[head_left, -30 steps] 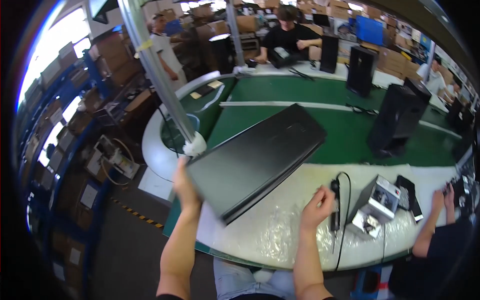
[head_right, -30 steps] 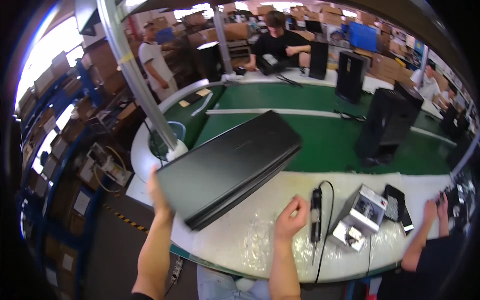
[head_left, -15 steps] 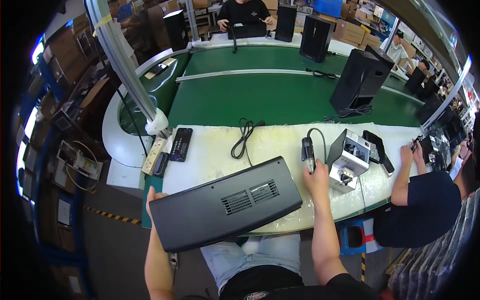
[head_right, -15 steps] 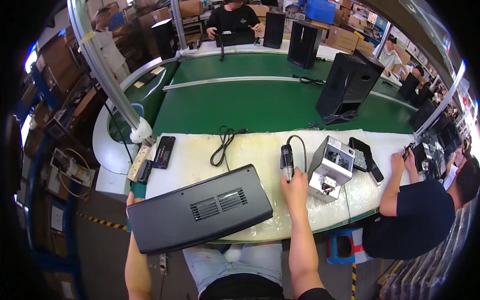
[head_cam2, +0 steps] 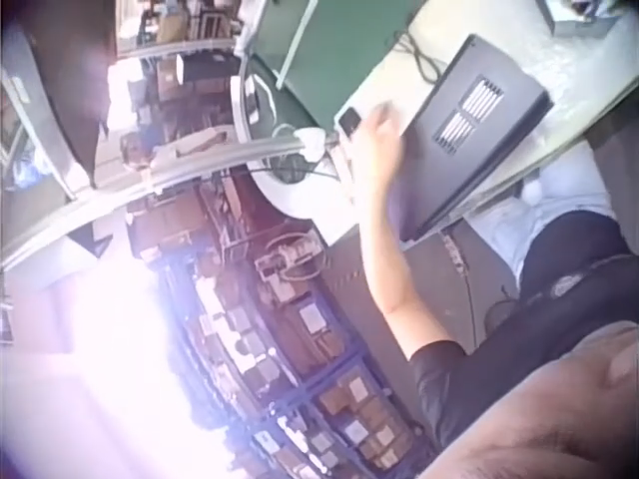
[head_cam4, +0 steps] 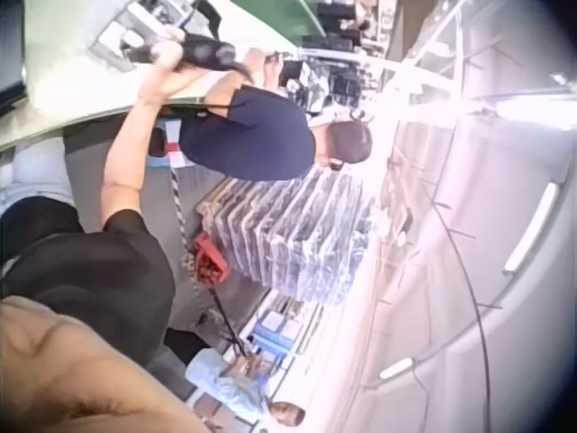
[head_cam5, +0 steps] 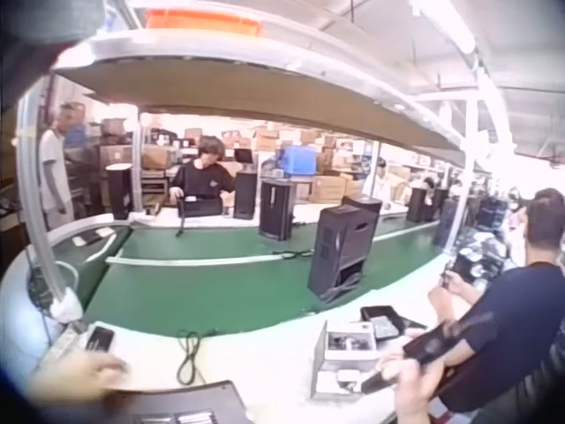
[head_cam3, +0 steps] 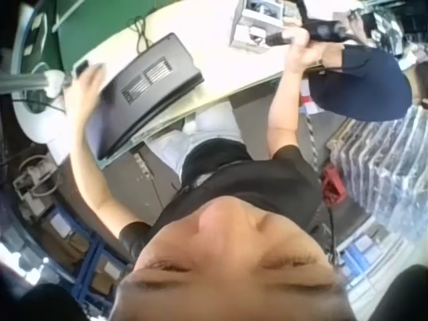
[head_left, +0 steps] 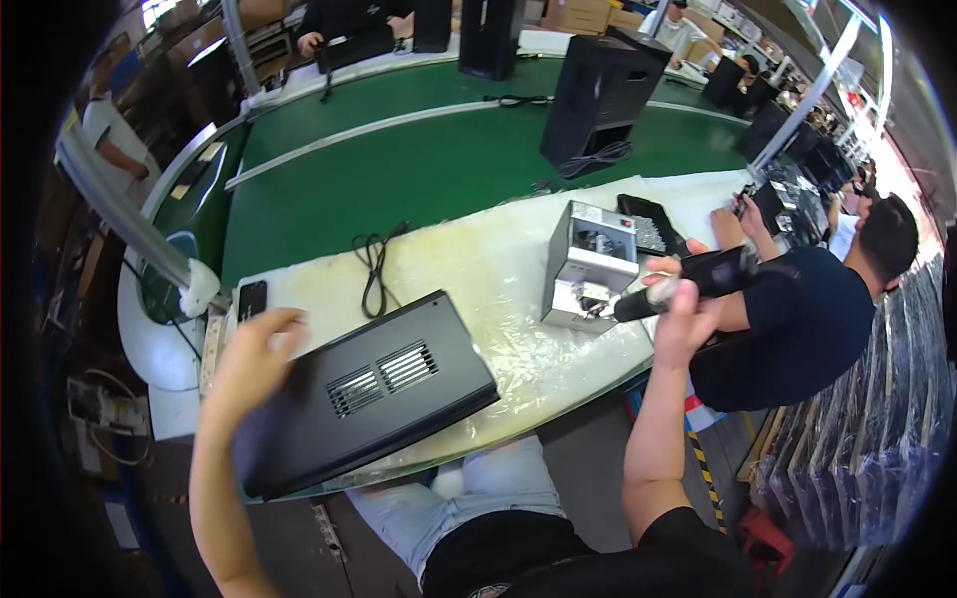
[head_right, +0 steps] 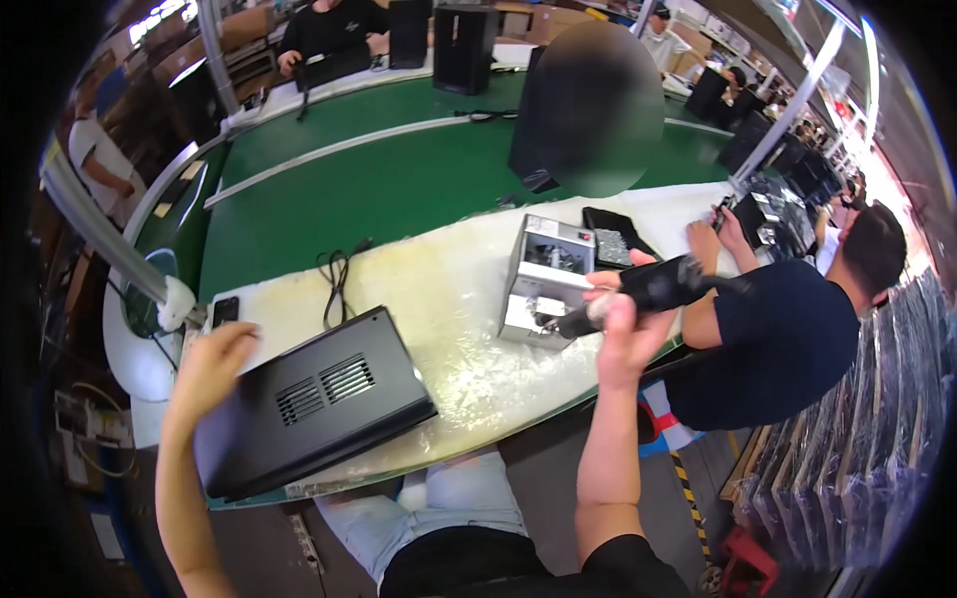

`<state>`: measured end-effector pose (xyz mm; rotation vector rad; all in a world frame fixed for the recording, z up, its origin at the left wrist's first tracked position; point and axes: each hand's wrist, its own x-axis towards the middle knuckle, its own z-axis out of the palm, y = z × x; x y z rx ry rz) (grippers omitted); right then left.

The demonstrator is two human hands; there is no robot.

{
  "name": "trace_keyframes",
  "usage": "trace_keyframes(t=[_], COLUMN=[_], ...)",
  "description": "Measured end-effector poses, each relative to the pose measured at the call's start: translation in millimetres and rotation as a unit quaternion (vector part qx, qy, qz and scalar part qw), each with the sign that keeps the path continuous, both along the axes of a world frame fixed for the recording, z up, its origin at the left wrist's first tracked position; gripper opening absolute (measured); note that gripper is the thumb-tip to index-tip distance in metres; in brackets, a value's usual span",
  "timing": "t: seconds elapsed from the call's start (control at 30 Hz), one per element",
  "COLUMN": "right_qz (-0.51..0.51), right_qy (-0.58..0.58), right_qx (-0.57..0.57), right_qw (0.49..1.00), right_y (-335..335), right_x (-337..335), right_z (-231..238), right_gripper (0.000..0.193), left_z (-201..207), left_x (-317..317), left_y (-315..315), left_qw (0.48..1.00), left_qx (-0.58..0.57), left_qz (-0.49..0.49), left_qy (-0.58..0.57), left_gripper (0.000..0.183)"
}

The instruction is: The person is assembling electronic components by fastening screws using an electric screwdriver at a manufacturing station.

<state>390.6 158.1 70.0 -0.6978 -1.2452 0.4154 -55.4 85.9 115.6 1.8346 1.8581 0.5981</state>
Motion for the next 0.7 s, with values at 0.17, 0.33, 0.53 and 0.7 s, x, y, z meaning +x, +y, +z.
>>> trace_keyframes(t=[0.17,0.33,0.53,0.7], right_qz=[-0.059,-0.028,-0.021,-0.040], right_qy=[0.016,-0.020,-0.040,-0.040], right_qx=[0.072,0.110,0.105,0.008], right_qw=[0.996,0.993,0.993,0.998], right_y=[34,51,60,43], right_x=[-13,2,-8,-18], right_z=[-10,-7,-16,-27], right_gripper=[0.055,0.042,0.047,0.045], left_z=[-2,-11,-6,-17], left_x=[110,116,116,114], left_y=[45,47,47,49], left_qw=[0.981,0.986,0.989,0.991], left_qx=[-0.024,-0.027,-0.058,-0.035], left_qz=[-0.174,-0.164,-0.139,-0.133], left_qy=[0.081,0.018,0.000,-0.006], left_gripper=[0.061,0.064,0.060,0.062])
